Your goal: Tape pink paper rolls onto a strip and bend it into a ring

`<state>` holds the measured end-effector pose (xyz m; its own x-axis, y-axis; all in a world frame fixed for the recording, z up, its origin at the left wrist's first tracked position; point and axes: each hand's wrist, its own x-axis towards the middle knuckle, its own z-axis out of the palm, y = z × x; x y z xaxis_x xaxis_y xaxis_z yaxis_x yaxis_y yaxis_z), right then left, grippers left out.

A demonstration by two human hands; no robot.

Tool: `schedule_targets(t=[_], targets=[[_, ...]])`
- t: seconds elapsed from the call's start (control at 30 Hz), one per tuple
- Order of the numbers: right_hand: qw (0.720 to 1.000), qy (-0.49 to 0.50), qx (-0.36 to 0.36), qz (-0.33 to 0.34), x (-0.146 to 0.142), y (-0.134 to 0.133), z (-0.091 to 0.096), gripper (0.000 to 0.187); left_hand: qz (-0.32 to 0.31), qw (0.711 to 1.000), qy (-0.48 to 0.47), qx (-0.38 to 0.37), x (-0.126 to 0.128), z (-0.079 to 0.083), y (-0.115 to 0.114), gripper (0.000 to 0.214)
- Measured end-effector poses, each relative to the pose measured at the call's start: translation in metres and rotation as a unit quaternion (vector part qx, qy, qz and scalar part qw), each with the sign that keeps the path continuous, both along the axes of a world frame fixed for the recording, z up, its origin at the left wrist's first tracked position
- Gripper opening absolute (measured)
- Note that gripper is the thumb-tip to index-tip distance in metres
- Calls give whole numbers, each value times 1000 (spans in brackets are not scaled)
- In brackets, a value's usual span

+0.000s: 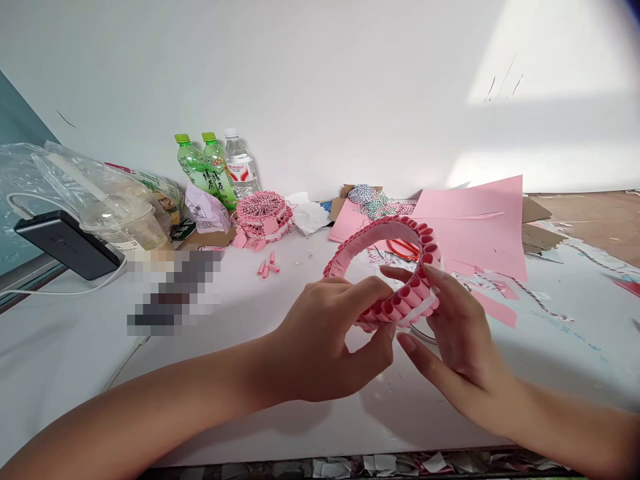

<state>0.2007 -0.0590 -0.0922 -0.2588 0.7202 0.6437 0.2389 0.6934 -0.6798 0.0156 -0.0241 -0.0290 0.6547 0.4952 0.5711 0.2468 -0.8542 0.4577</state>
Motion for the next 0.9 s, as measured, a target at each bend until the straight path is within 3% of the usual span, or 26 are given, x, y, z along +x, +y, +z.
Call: schedule_targets(t=[0.3,0.77,0.9], targets=[[1000,14,-17,-8,-1,-1,1,75,-10,1000,-7,-11,0,0,1,14],[999,-17,28,28,0,0,4,80,-19,1000,-2,-10,-1,1,-1,13],[1000,-17,14,5,1,-1,3,77,-9,1000,6,-15,-2,0,0,12]])
